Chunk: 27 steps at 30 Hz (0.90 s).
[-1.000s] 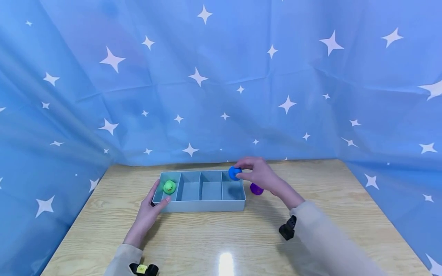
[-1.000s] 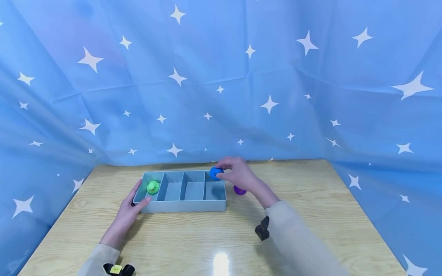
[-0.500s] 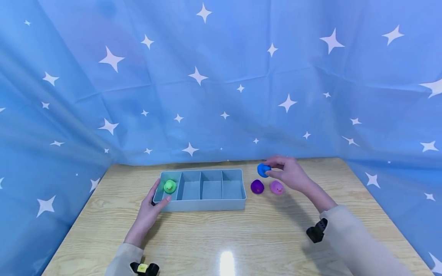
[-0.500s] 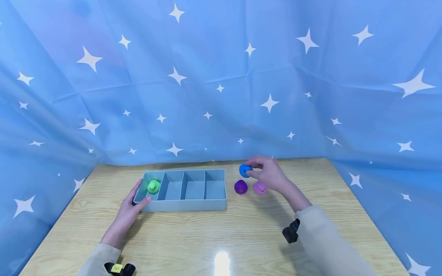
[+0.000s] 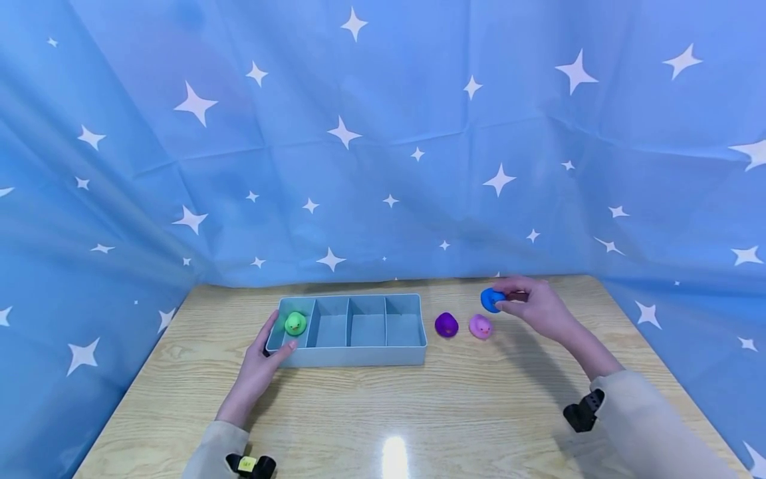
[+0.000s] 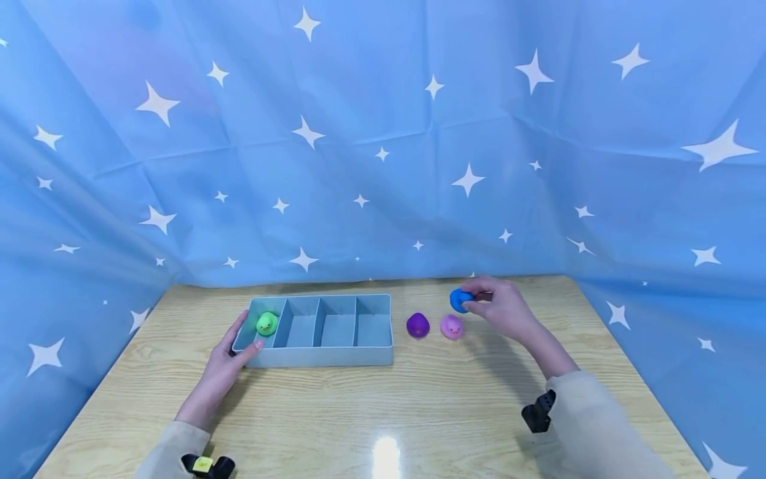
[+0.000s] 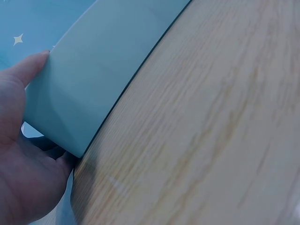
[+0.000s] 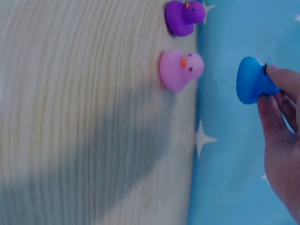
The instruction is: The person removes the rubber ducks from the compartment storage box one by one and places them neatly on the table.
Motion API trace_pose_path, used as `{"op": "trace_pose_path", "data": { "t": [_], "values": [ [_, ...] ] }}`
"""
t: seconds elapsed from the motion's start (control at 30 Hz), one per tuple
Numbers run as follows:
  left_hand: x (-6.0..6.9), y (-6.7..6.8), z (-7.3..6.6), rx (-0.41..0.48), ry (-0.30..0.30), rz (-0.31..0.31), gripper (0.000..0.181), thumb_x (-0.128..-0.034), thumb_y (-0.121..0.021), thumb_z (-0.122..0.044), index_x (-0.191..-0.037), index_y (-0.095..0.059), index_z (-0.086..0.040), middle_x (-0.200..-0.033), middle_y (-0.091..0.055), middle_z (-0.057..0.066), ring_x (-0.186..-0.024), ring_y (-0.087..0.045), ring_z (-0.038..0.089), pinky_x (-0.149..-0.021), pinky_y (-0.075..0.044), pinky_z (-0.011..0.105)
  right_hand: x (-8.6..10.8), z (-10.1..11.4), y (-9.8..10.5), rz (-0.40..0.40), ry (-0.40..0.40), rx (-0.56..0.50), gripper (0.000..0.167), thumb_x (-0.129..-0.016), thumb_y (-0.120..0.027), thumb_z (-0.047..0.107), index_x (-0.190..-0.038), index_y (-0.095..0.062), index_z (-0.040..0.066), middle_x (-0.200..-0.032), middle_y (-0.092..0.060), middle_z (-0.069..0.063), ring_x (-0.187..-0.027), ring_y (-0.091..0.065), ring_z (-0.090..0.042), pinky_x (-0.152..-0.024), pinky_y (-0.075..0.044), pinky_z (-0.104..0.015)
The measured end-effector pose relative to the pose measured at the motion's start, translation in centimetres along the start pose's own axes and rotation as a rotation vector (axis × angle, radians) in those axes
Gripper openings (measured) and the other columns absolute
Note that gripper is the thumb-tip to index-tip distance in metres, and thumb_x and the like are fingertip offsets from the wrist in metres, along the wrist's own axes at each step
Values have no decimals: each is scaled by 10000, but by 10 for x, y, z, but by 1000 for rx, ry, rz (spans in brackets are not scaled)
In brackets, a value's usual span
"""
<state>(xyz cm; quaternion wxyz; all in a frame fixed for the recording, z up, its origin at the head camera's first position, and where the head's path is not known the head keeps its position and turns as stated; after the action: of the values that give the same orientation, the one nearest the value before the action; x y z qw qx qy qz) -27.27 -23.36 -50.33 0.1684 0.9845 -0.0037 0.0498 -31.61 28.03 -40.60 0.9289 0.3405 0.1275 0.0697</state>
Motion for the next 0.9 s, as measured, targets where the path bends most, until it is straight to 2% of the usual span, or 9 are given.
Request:
{"op": "trace_pose_path", "data": {
  "t": [0.17,0.27,0.47,0.63,0.9],
  "values": [
    [0,0,1,3,-4,1,806,-1029,-638,-352,-1665,-149,-280,-1710,-75,153,-1559,-21,377,-1226,-97,595,7,-12,9,-30,0,32,294,-927,-745,23,-1206,-709,-66,-1220,-665,-252,-1051,-679,-388,-822,-557,-169],
    [1,-1,1,1,-1,1,805,-1031,-635,-353,-1665,-146,-278,-1710,-68,155,-1558,-18,382,-1224,-97,601,11,-19,13,-34,-8,38,292,-921,-747,7,-1198,-708,-79,-1211,-668,-260,-1045,-683,-388,-807,-554,-160],
    [2,-1,1,5,-2,1,805,-1028,-638,-349,-1665,-152,-269,-1707,-71,168,-1556,-25,389,-1223,-100,602,17,-28,13,-18,-9,25,282,-904,-753,-24,-1170,-705,-105,-1226,-639,-296,-1032,-689,-402,-800,-567,-182],
    [1,-2,1,8,-2,6,808,-1027,-637,-357,-1665,-150,-270,-1706,-71,174,-1555,-26,395,-1222,-99,606,23,-40,8,8,-25,40,259,-898,-756,-28,-1144,-713,-96,-1172,-668,-265,-1010,-693,-372,-780,-574,-195],
    [0,-1,0,-3,6,2,807,-1029,-633,-357,-1666,-142,-281,-1708,-64,169,-1556,-20,397,-1220,-95,611,28,-52,-5,36,13,57,232,-870,-756,-69,-1093,-710,-117,-1130,-671,-275,-983,-690,-395,-790,-599,-280]
  ]
}}
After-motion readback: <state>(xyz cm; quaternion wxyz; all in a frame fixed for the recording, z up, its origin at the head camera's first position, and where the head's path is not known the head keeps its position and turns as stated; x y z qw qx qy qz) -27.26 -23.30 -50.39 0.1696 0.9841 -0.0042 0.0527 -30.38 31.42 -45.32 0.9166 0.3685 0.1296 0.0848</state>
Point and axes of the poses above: each hand's wrist, its own x-axis away from the middle knuckle, its own y-axis out of the back of the hand, z = x × y, the point moved 7 cm from there along -x, towards the middle knuckle
